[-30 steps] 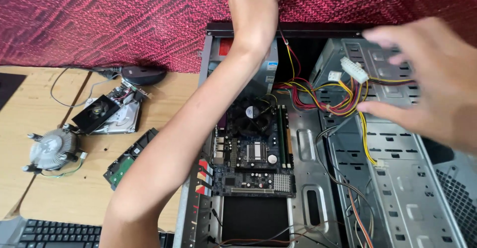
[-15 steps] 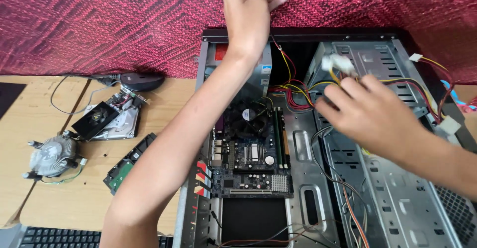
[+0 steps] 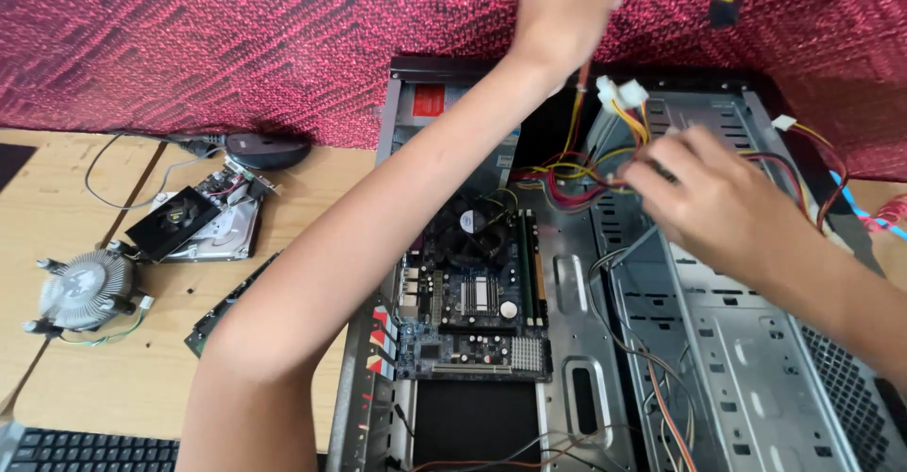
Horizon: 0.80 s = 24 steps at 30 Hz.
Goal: Connecting and organizing internal power and data cables inside a desktop computer case.
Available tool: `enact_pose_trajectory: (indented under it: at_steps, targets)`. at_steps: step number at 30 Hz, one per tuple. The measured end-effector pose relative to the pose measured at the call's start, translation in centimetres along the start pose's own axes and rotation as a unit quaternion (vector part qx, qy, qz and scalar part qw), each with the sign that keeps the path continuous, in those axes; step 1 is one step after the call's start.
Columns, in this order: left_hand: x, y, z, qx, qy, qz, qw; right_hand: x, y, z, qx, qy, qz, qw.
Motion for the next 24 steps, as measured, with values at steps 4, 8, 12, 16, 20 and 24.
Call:
enact_pose_trajectory:
  at_steps: [4,8,12,16,20,24]
  targets:
    - [-1.7,3.1,0.9,0.076,0.032,0.003,0.997,1.0,-1.7,-0.3,-0.048,-0.008,-0.003,0.999]
    - [-2.3,5.1,3.0,0.225,-0.086,0.011,0.97,1.3,-2.3,0.0,-0.059,-0.031,-0.001,0.998]
    - [-3.8,4.2,4.6,0.359,0.056,0.029,0.931,0.9,-2.0,0.3,-0.021,-0.034,-0.053,0.998]
    - [-7.4,-0.4,6.7,0.372,0.139,0.013,0.918,0.7,-2.2,-0.1,-0.043,-0.016,-0.098,0.994]
    - [-12.6,-7.0,9.9,0.303,0.18,-0.051,0.934,0.4,-1.8,0.2,-0.053,0.042,-0.118,0.991]
    - [-12.4,-9.8,13.6,0.447,0.003,-0.248,0.86,0.4,-1.7,-0.1,-0.083,0.078,-0.137,0.984]
Point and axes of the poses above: each hand's wrist, its own z-axis away from the middle knuckle, its own y-axis out of the palm, x = y × z, the point moved 3 cm from there along -z, towards the middle knuckle, and after that the axes turned 1 degree about -x, right-handed, at the moved point
